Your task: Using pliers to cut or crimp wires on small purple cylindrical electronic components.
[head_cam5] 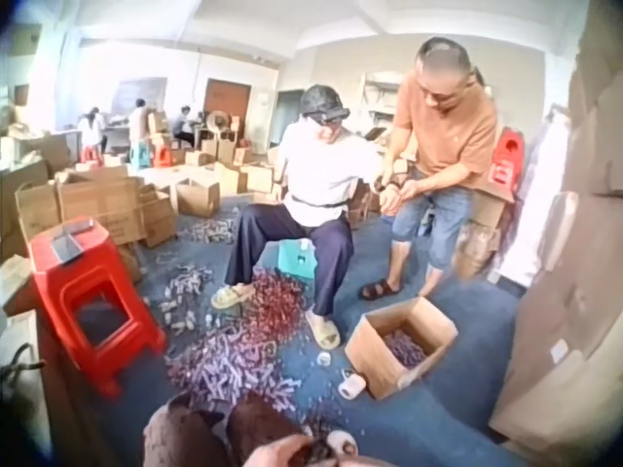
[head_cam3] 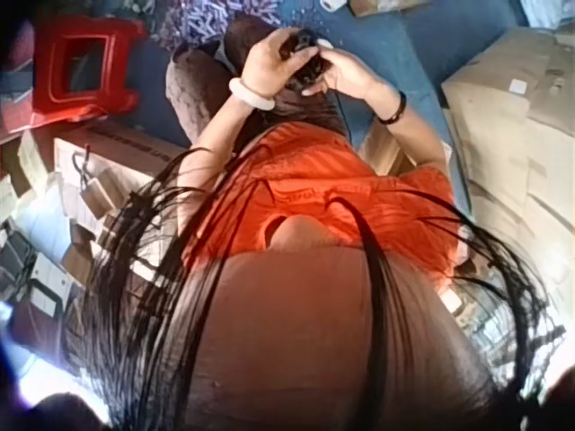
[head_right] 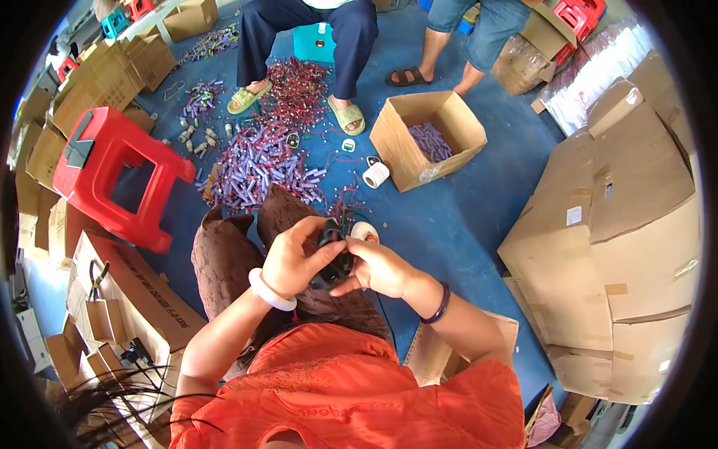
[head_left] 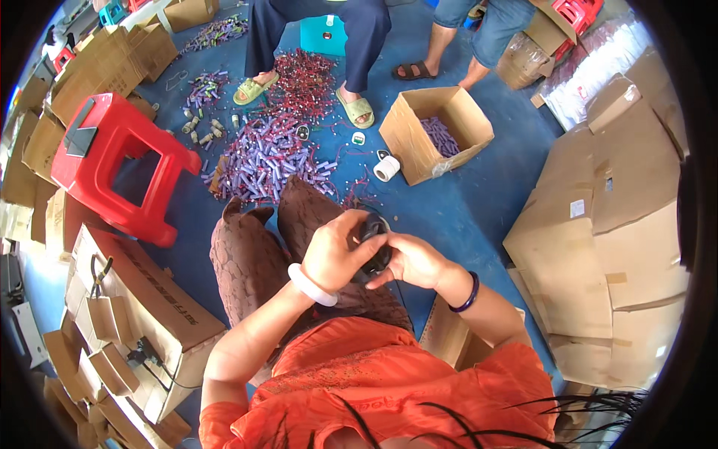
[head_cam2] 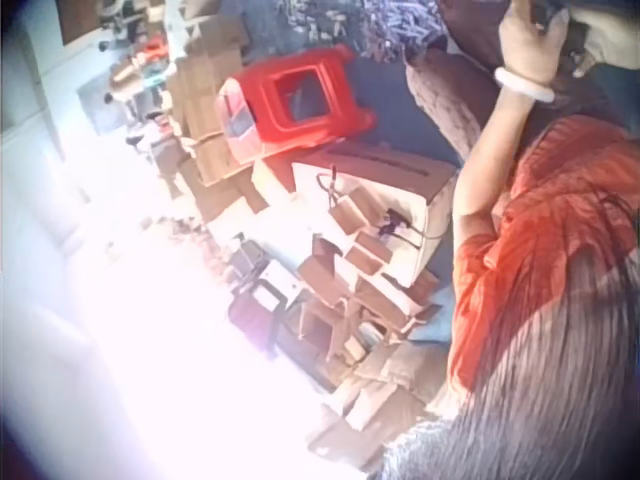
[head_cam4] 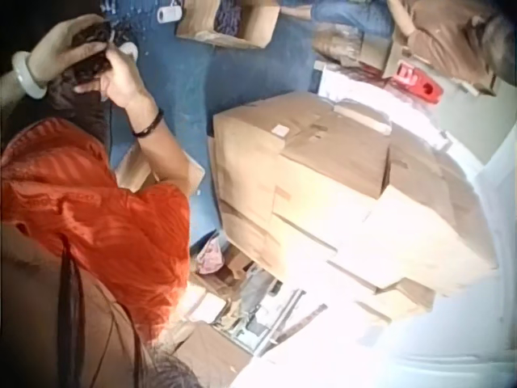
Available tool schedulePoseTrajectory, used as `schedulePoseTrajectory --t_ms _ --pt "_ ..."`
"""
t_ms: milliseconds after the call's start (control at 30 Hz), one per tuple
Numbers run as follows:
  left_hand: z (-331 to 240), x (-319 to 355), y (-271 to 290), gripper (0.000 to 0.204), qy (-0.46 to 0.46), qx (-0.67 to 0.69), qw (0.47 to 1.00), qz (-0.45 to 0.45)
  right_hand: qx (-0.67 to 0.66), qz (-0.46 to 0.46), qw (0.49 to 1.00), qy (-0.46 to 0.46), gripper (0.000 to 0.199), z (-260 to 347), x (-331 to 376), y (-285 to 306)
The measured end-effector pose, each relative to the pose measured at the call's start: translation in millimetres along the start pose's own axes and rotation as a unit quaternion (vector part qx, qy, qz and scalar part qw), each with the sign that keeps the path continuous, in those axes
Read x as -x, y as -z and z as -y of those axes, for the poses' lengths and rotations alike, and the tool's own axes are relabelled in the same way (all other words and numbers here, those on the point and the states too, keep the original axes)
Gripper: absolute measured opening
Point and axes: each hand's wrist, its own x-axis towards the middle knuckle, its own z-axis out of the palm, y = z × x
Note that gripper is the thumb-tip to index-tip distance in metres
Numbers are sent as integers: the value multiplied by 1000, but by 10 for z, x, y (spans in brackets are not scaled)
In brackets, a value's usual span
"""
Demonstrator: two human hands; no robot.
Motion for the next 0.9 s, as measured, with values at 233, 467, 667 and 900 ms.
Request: schedulePoseTrajectory --t_ms 233,467,667,900 --pt "198 -73 112 28 281 315 905 -48 258 -98 957 84 32 -93 147 76" --pt "356 -57 237 26 50 171 960 218 320 -85 903 274 25 -102 13 -60" --pt "237 -201 321 41 -106 27 974 196 253 -32 943 213 38 -9 17 -169" --pt "262 -174 278 55 -206 -37 970 125 272 -56 933 230 35 -23 20 -293"
